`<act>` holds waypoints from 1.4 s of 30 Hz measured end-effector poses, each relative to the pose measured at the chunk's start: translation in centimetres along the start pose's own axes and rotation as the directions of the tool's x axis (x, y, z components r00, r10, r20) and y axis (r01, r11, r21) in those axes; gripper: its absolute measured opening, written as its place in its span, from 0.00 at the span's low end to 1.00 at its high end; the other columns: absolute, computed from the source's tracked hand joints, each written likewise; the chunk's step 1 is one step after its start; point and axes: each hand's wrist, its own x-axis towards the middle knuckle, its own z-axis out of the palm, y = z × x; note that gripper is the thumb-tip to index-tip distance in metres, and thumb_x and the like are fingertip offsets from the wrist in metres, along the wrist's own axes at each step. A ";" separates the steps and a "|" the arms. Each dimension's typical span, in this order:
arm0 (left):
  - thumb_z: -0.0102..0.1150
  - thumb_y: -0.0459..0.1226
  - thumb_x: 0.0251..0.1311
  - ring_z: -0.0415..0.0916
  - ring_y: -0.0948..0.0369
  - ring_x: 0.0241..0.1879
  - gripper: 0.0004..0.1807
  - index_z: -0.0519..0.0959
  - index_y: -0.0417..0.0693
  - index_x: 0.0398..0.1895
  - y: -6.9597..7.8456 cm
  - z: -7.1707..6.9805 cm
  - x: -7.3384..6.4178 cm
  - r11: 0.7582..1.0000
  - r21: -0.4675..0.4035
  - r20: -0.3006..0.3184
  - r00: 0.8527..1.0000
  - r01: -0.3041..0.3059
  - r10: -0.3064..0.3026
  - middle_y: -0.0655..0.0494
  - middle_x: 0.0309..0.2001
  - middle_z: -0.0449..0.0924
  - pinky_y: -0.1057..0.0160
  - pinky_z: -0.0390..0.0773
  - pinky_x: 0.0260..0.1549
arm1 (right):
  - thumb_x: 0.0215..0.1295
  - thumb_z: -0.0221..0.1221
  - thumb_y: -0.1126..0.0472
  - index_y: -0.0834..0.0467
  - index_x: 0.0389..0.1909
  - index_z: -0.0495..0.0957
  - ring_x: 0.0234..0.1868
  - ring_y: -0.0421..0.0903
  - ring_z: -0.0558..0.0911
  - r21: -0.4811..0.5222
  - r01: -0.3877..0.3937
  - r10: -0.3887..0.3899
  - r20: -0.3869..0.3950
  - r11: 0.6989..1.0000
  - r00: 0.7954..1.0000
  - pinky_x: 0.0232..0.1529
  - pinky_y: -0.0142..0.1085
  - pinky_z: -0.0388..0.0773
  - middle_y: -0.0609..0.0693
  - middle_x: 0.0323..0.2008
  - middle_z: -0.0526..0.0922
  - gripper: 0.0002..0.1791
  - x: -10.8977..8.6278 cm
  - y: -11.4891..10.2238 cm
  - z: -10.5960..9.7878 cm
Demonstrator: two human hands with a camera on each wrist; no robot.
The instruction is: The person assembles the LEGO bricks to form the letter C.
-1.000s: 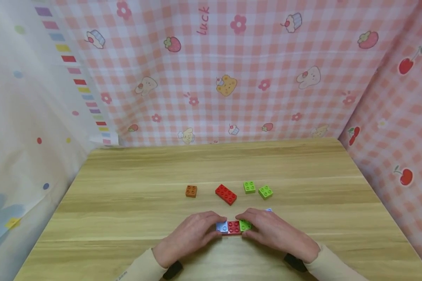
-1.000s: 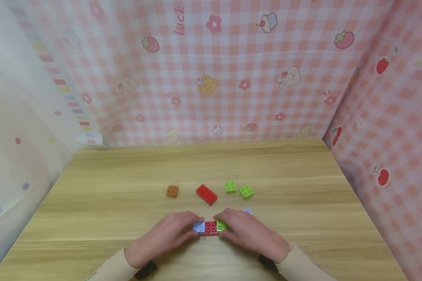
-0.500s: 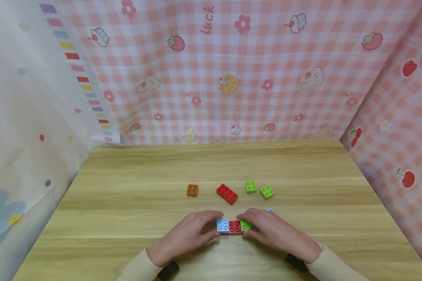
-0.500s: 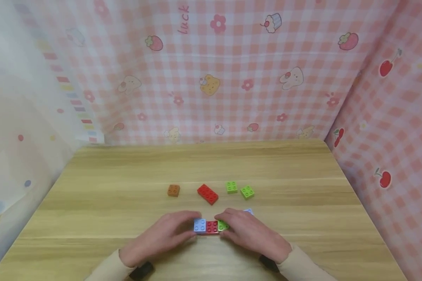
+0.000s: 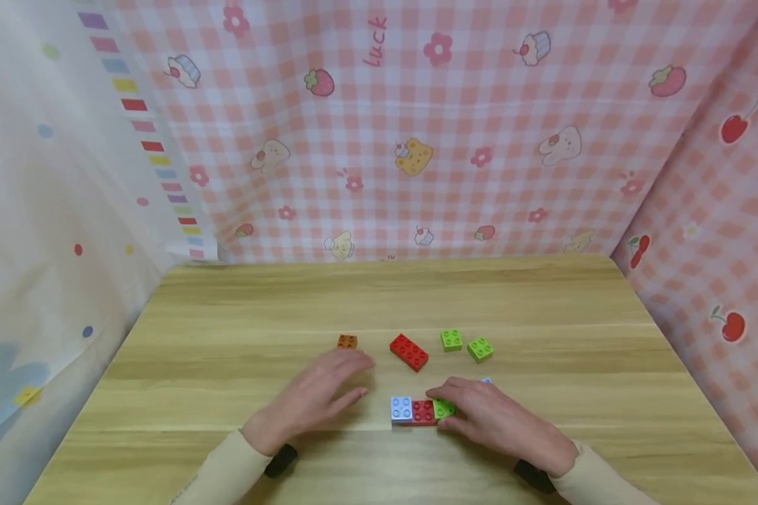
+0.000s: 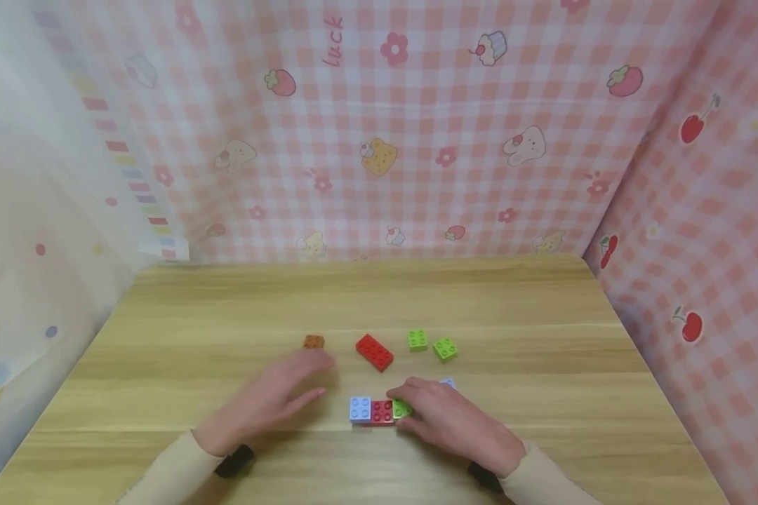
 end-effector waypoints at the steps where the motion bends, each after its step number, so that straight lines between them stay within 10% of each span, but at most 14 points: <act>1: 0.67 0.41 0.67 0.76 0.49 0.64 0.23 0.79 0.41 0.62 -0.3 0.0 0.0 1.000 0.016 -0.004 1.000 -0.009 0.009 0.46 0.61 0.81 0.46 0.73 0.67 | 0.67 0.69 0.55 0.58 0.60 0.82 0.47 0.35 0.80 0.000 -0.001 0.001 0.000 1.000 1.000 0.49 0.43 0.83 0.44 0.49 0.84 0.23 0.0 0.0 0.0; 13: 0.64 0.49 0.71 0.63 0.45 0.74 0.29 0.76 0.42 0.67 -3.0 -0.4 1.2 0.990 0.128 0.067 0.995 0.059 -0.068 0.44 0.73 0.70 0.34 0.61 0.72 | 0.68 0.69 0.54 0.58 0.61 0.82 0.48 0.35 0.80 -0.029 0.007 -0.008 -0.017 1.000 1.000 0.48 0.44 0.82 0.44 0.49 0.84 0.23 -0.1 -0.1 0.1; 24: 0.58 0.58 0.72 0.51 0.43 0.79 0.40 0.65 0.44 0.77 -4.4 0.0 1.7 0.962 0.172 0.175 0.954 0.214 -0.243 0.44 0.80 0.57 0.29 0.50 0.73 | 0.67 0.70 0.54 0.58 0.60 0.82 0.47 0.35 0.80 -0.038 0.025 -0.026 -0.022 0.999 0.999 0.47 0.43 0.83 0.44 0.49 0.84 0.23 0.0 0.0 0.1; 35: 0.59 0.44 0.75 0.64 0.43 0.73 0.27 0.71 0.39 0.70 -4.8 0.3 1.9 0.959 0.199 0.189 0.952 0.202 -0.239 0.41 0.70 0.71 0.30 0.61 0.70 | 0.68 0.69 0.53 0.58 0.60 0.82 0.48 0.35 0.80 -0.046 0.014 -0.014 -0.011 0.999 1.000 0.48 0.44 0.82 0.44 0.49 0.84 0.24 0.0 0.0 0.1; 42: 0.63 0.34 0.71 0.82 0.53 0.51 0.12 0.77 0.41 0.54 -5.0 0.7 2.0 0.972 0.183 0.131 0.977 0.145 -0.171 0.50 0.49 0.83 0.45 0.81 0.57 | 0.68 0.69 0.53 0.58 0.60 0.82 0.48 0.35 0.80 -0.037 0.011 -0.011 -0.006 0.999 1.000 0.48 0.43 0.83 0.44 0.49 0.84 0.24 0.0 0.0 0.1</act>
